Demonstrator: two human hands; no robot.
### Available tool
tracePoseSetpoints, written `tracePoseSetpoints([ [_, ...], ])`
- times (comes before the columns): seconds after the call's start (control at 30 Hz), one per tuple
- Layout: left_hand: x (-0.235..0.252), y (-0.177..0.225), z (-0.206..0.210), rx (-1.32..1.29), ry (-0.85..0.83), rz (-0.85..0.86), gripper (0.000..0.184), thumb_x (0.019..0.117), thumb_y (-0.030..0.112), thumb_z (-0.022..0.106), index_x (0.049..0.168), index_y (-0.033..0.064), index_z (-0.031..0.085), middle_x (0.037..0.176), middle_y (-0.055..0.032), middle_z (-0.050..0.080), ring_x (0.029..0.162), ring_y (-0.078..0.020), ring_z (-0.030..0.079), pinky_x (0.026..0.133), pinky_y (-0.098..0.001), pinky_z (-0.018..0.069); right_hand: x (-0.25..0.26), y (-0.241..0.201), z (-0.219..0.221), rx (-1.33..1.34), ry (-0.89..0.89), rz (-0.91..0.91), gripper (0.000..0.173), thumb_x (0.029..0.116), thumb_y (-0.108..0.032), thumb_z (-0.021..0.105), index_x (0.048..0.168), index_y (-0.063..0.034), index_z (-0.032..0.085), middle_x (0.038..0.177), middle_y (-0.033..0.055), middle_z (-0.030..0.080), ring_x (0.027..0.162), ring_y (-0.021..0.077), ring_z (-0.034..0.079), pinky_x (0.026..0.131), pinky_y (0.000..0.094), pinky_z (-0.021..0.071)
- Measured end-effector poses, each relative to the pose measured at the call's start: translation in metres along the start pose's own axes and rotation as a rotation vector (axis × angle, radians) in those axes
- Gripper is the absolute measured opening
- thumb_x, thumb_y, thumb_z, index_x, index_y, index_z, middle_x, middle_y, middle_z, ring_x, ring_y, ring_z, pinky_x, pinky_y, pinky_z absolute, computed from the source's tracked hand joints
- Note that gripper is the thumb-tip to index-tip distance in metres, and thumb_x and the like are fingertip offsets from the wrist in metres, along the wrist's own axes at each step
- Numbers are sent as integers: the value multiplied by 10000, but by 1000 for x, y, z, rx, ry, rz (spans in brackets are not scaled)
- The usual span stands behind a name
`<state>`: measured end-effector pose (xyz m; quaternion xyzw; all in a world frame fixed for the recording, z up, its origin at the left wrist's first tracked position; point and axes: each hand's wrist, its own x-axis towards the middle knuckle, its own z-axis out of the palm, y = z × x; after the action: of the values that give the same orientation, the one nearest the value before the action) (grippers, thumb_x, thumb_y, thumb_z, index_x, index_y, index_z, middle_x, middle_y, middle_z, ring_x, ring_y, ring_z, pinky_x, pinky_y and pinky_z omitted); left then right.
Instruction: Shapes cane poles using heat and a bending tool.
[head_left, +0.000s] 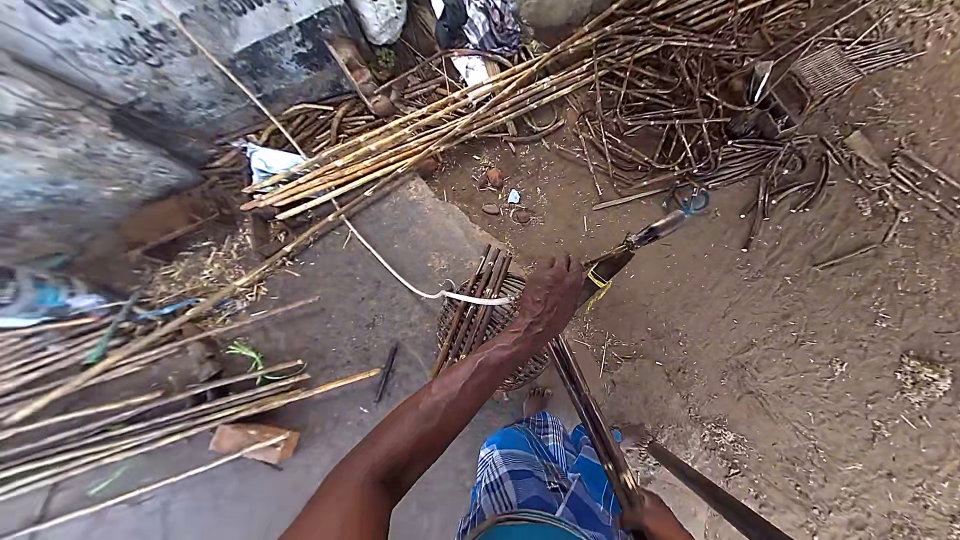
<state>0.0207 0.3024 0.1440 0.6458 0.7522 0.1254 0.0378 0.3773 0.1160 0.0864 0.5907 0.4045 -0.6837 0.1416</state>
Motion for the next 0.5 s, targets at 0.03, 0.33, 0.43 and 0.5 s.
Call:
tracePoseSetpoints([
  [0.03,-1,-2,0,14,17,33,275,1022,196,601,1140,-40,677,1079,-204,669,1022,-358,682,841,-445,591,26,-17,12,45,-21,-14,292,794,-182,771,1004,-64,608,620,14,536,445,111,448,419,294,394],
  [0.33,-35,-39,16,-212,-32,-255,541,1025,458,581,1350,26,600,1362,-201,606,1258,-373,589,1034,-537,501,146,-135,121,665,-211,23,78,989,-62,592,924,-27,569,653,25,534,411,45,392,372,177,351],
  [0.43,-115,-67,69,-584,-366,-748,820,981,600,580,1561,52,388,1438,-226,558,1305,-396,568,1078,-616,463,160,-137,132,773,-270,10,64,995,-78,584,953,-32,575,673,34,549,435,60,432,390,188,384],
  [0.5,-172,-72,107,-986,-611,-884,703,1006,564,579,1534,126,429,1266,-210,667,1091,-349,673,921,-562,554,167,-125,138,777,-317,3,170,1043,-192,567,1100,-31,582,814,94,645,609,154,617,535,283,543],
])
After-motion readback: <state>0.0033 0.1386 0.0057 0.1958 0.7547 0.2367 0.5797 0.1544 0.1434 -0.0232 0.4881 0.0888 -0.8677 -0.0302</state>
